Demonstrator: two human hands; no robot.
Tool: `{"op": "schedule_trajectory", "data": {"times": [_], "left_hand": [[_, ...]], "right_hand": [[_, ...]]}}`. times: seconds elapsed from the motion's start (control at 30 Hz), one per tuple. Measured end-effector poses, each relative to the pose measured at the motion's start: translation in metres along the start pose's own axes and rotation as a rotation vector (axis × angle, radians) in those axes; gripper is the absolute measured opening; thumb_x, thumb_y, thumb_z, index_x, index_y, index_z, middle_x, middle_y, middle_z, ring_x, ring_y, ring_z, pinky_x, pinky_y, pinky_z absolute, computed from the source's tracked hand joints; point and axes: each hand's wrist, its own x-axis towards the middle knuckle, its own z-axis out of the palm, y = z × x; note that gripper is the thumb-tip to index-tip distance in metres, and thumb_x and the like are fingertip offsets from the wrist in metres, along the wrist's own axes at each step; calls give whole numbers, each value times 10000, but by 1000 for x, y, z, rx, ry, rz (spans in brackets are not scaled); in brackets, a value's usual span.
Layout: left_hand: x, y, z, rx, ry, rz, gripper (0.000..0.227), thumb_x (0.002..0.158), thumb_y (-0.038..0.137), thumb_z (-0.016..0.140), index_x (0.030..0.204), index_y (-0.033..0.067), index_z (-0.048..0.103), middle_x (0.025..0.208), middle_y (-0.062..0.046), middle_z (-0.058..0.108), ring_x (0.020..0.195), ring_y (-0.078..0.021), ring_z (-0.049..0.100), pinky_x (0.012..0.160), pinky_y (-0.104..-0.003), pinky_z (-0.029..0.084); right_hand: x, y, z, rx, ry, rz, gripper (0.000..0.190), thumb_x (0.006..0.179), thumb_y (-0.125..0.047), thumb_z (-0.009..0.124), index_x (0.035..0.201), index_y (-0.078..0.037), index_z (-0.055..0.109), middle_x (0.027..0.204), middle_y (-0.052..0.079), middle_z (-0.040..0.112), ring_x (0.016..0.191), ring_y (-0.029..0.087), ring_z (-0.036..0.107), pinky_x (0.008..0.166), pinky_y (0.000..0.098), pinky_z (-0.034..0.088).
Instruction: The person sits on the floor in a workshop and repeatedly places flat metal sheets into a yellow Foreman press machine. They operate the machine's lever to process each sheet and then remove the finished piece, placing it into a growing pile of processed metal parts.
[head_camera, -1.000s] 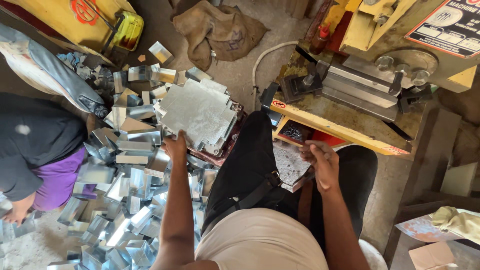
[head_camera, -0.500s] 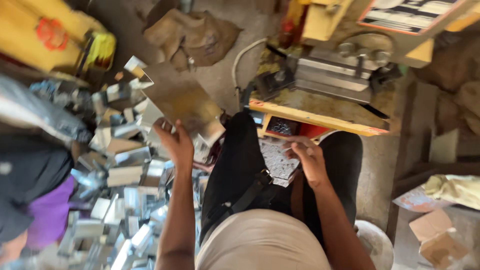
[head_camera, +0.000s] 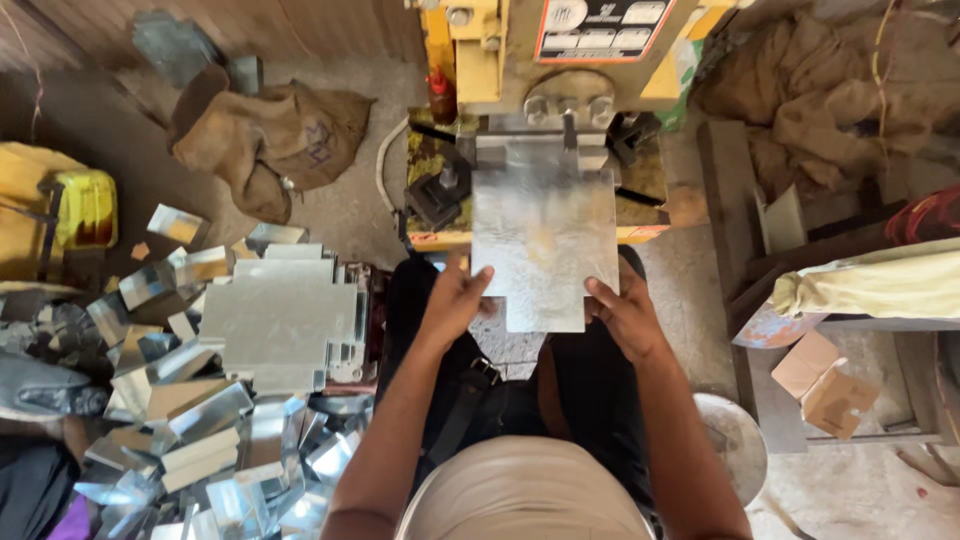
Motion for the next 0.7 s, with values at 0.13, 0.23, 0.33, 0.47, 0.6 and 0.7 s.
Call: {"op": "schedule_trajectory", "data": {"times": [0.13, 0.23, 0.33, 0.47, 0.6, 0.7], "left_hand": [[12, -18, 11, -19, -111, 46, 211, 1073, 176, 566, 1197, 7, 582, 627, -60, 565, 450, -75, 420, 428, -244, 330], [18, -21, 13, -152, -101, 16, 207, 1070, 182, 555, 1189, 13, 565, 604, -20, 499, 454, -69, 392, 423, -254, 300], [31, -8, 15, -241, -50, 12, 211, 1055, 189, 550, 1207, 43, 558, 625, -1, 527, 468, -72, 416, 424, -250, 305], [31, 16, 15, -293, -14, -64, 272, 1027, 253, 550, 1243, 88, 554, 605, -18, 546, 454, -87, 446, 416, -244, 316], [27, 15, 13, -321, -21, -108, 380, 1076, 397, 463, 1238, 59, 527, 638, -16, 576, 471, -92, 464, 427, -245, 337], [35, 4, 9, -387, -31, -135, 432, 1073, 455, 398, 1262, 100, 556, 684, -5, 619, 524, -99, 503, 467, -257, 379]], "right_hand": [[17, -12, -24, -105, 31, -30, 565, 976, -175, 711, 1475, -4, 508, 897, 80, 623, 638, 122, 517, 579, 285, 475], [31, -18, -28, -121, 157, -83, 678, 900, -143, 719, 1491, -102, 389, 916, 66, 648, 590, 136, 528, 533, 310, 472], [52, -15, -28, -43, 145, -107, 629, 942, -132, 684, 1492, -56, 388, 973, 101, 686, 672, 175, 654, 588, 333, 522], [63, -9, -28, -12, 176, -115, 611, 971, -205, 635, 1531, -118, 406, 1012, 83, 698, 698, 164, 653, 630, 313, 547], [61, -7, -33, 71, 211, -42, 540, 1066, -414, 502, 1489, -79, 506, 1052, 108, 710, 732, 189, 652, 652, 330, 534], [59, -12, -32, 231, 178, -87, 606, 1059, -514, 408, 1509, -116, 486, 1149, 78, 710, 863, 166, 667, 730, 327, 522]]}}
